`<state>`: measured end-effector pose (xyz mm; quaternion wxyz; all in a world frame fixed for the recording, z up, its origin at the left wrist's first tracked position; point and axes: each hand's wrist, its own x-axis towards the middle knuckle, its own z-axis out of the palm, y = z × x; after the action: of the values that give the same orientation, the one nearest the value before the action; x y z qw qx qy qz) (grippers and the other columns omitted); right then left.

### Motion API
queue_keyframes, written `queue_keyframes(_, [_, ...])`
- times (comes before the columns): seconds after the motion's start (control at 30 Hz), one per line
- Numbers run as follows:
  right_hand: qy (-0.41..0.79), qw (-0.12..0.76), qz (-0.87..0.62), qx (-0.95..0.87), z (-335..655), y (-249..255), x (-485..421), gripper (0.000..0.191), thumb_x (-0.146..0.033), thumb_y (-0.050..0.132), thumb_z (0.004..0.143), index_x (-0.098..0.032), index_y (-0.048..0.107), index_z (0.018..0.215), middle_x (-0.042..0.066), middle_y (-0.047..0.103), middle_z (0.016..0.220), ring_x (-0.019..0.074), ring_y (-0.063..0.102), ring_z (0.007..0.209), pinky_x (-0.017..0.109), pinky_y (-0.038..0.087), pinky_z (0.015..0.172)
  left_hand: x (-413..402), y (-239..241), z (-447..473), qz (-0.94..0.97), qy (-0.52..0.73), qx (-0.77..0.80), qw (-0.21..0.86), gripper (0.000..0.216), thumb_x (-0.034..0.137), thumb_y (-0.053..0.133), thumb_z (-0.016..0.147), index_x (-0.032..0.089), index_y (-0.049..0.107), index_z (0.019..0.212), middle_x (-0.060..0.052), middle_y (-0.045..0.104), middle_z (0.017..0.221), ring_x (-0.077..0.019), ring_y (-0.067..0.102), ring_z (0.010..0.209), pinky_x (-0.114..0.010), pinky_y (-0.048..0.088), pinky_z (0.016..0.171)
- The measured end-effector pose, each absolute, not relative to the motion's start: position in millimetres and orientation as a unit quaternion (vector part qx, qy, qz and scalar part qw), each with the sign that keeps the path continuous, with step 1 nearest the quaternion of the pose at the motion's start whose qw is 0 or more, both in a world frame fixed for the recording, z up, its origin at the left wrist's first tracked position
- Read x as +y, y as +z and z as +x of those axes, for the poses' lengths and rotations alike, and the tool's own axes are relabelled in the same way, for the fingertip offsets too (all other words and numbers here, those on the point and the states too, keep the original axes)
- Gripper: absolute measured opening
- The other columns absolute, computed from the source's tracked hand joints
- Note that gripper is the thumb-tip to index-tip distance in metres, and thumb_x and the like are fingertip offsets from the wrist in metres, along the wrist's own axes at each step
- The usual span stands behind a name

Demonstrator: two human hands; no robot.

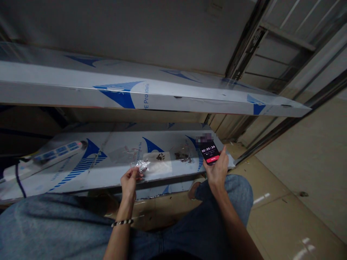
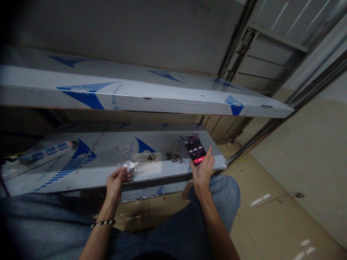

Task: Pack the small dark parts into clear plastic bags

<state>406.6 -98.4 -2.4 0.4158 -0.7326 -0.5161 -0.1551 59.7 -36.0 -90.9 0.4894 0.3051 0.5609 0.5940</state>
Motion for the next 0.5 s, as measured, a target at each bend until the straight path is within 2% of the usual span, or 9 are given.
queue_keyframes(0.5, [-0.166,0.445,-0.724,-0.501,392.7,18.8,-102.3,0.095,-0.035,0.066,0.084,-0.007,0.017,0.16,0.022,0.05,0.127,0.0369,0.047,0.121,0.055,0.04,0.104,-35.9,-94.5,56.6,0.308,0.602,0.555,0.484,0.045,0.053,0.079,0.062,0.013,0.07,0.08,-0.003,0.066,0.066,-0.0149,0.06,0.057,-0.024,0.049,0.052])
